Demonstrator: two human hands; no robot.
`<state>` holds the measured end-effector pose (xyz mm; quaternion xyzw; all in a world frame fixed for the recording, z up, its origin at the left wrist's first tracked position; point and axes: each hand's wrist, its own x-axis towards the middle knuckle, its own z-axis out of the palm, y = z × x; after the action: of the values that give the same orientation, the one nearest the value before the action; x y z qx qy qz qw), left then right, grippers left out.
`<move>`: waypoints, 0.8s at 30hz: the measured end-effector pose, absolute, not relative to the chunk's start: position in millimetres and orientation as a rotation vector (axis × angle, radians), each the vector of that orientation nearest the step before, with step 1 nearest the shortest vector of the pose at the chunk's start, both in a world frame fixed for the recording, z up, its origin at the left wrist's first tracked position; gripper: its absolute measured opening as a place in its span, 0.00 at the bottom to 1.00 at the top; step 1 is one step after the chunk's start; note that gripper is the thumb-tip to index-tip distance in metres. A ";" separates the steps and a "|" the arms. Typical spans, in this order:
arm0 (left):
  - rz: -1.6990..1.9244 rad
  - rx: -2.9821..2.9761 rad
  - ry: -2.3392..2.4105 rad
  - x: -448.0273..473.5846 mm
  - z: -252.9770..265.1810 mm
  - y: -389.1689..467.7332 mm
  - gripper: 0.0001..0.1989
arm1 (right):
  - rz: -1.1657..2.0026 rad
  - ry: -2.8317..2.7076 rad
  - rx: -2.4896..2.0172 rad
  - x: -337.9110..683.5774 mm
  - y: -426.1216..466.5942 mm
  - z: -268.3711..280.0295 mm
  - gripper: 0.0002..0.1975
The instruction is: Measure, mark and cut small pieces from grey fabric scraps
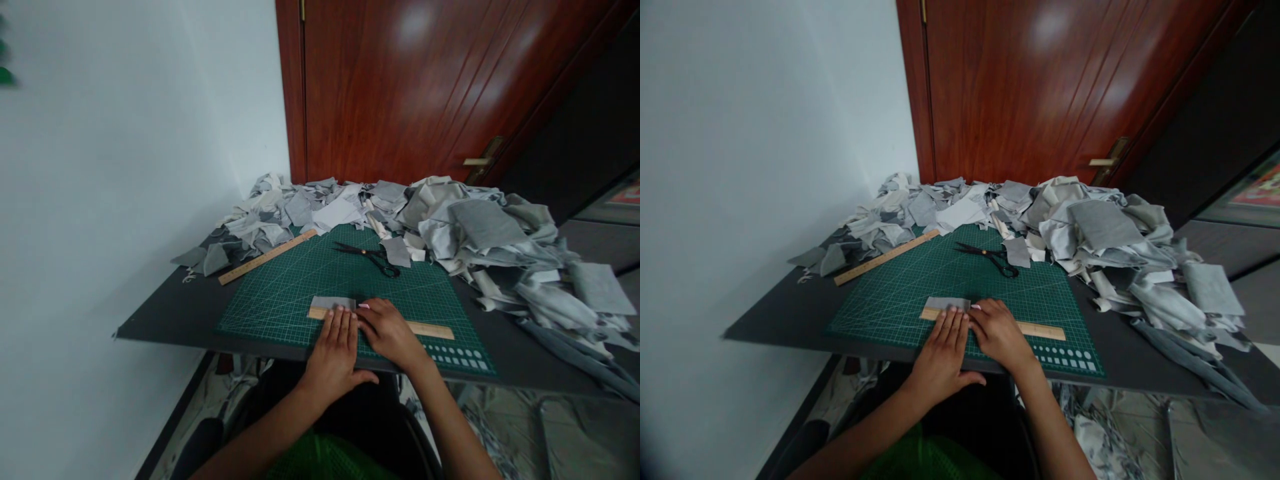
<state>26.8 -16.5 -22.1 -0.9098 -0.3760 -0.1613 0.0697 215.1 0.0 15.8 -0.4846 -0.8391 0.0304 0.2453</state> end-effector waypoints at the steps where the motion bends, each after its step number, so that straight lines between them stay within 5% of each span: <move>1: -0.479 -2.736 -1.140 26.4 -20.8 -16.5 0.63 | 0.086 -2.287 -1.322 215.0 -0.2 16.1 0.08; 24: -0.619 -2.868 -1.293 18.3 -0.6 -13.2 0.54 | 0.139 -2.258 -1.304 216.1 1.1 14.7 0.08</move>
<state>18.3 -13.2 -0.6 -0.8941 -0.4030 -0.1929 -0.0323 216.1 1.1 14.7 -0.4818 -0.8346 0.0515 0.2620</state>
